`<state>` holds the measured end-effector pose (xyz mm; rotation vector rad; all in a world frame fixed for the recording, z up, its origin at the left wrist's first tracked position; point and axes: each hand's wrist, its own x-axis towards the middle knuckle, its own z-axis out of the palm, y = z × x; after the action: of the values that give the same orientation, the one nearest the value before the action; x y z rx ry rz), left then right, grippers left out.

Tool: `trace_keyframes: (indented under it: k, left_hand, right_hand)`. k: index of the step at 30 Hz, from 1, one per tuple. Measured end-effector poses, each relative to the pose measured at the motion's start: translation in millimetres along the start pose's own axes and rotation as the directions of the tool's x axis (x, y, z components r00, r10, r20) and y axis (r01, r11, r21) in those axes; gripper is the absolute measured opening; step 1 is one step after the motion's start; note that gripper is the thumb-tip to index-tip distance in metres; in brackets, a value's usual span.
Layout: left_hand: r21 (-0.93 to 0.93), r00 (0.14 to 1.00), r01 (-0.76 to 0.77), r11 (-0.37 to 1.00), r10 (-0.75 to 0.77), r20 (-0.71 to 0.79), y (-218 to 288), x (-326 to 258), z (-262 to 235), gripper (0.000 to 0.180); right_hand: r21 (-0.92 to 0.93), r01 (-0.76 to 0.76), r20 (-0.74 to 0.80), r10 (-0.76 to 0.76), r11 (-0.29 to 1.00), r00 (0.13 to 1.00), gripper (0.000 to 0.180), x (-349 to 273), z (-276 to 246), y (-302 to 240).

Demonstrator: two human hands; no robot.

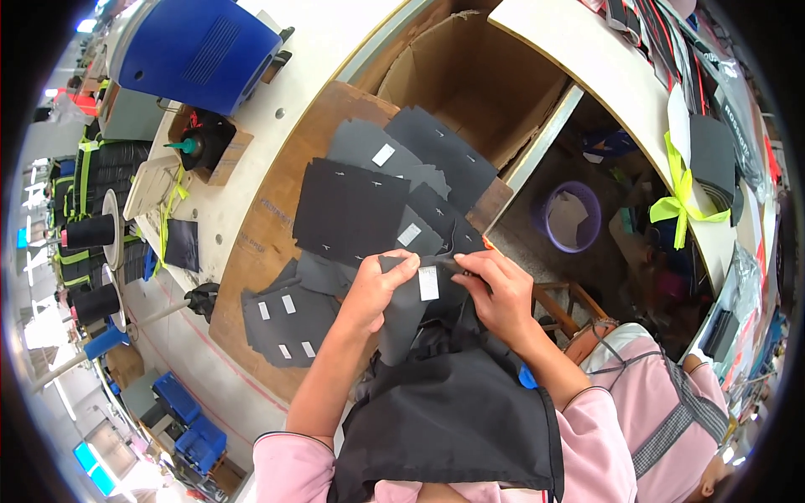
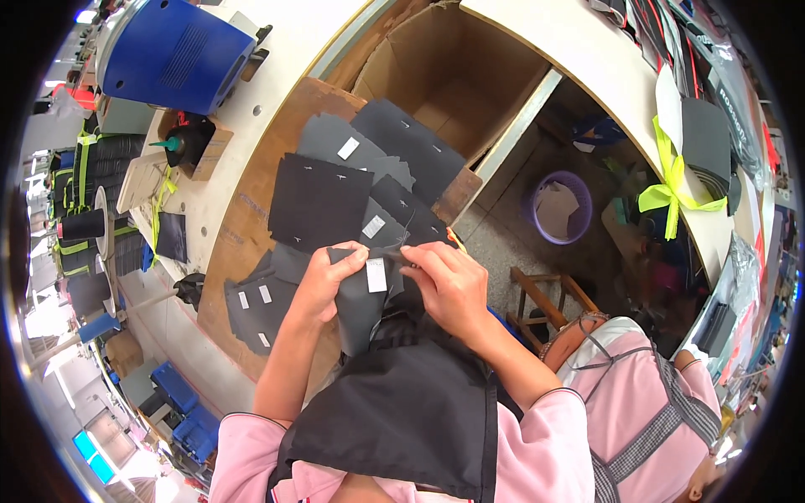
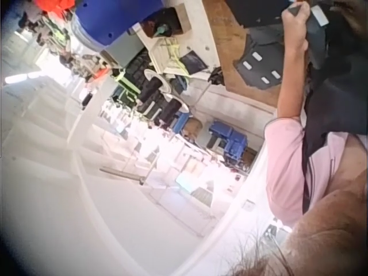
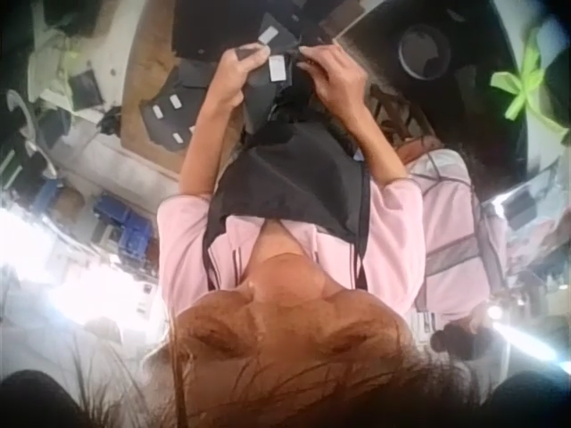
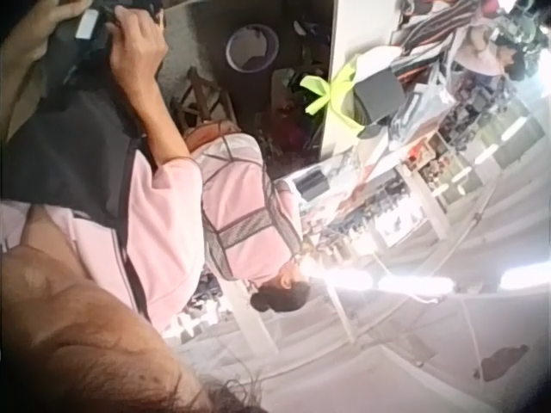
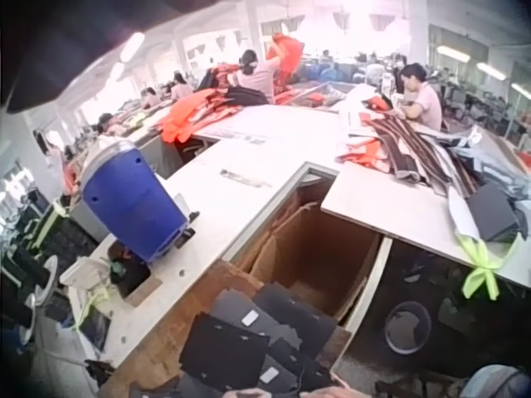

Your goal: Trim excess material and loose threads from black fabric components using scissors in a garment manufacturing facility.

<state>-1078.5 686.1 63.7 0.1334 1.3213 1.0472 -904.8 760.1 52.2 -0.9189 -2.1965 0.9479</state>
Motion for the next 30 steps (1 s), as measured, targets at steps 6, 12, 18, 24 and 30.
trace_keyframes:
  k: [6, 12, 18, 24, 30]
  left_hand:
    - [0.0, 1.0, 0.011, 1.0, -0.011, 0.018, -2.4, 4.0, -7.9, 0.02]
    - [0.028, 0.992, 0.034, 0.999, -0.037, 0.12, -0.6, 10.5, -27.4, 0.017]
    - [0.958, 0.679, -0.275, -0.075, 0.691, 0.249, 5.4, 24.6, -35.4, 0.041]
    - [0.847, 0.884, -0.423, 0.321, 0.352, 0.308, -10.2, 45.8, -24.3, 0.021]
    - [0.162, 0.994, -0.023, 0.987, 0.006, 0.105, -22.8, 39.1, -15.2, 0.025]
  right_hand:
    - [0.083, -0.102, 0.038, 0.099, 0.991, 0.994, 0.026, 4.6, 4.6, 7.7]
    - [0.283, -0.23, 0.629, 0.001, 0.931, 0.777, 0.024, 49.7, 10.0, 63.6]
    - [0.216, -0.244, 0.602, 0.067, 0.945, 0.796, 0.02, 43.4, 14.8, 74.9]
    - [0.394, -0.604, 0.691, 0.21, 0.692, 0.691, 0.015, 48.4, 22.2, 60.3]
    - [0.059, -0.315, 0.095, 0.309, 0.947, 0.946, 0.025, 14.8, 19.6, 20.9]
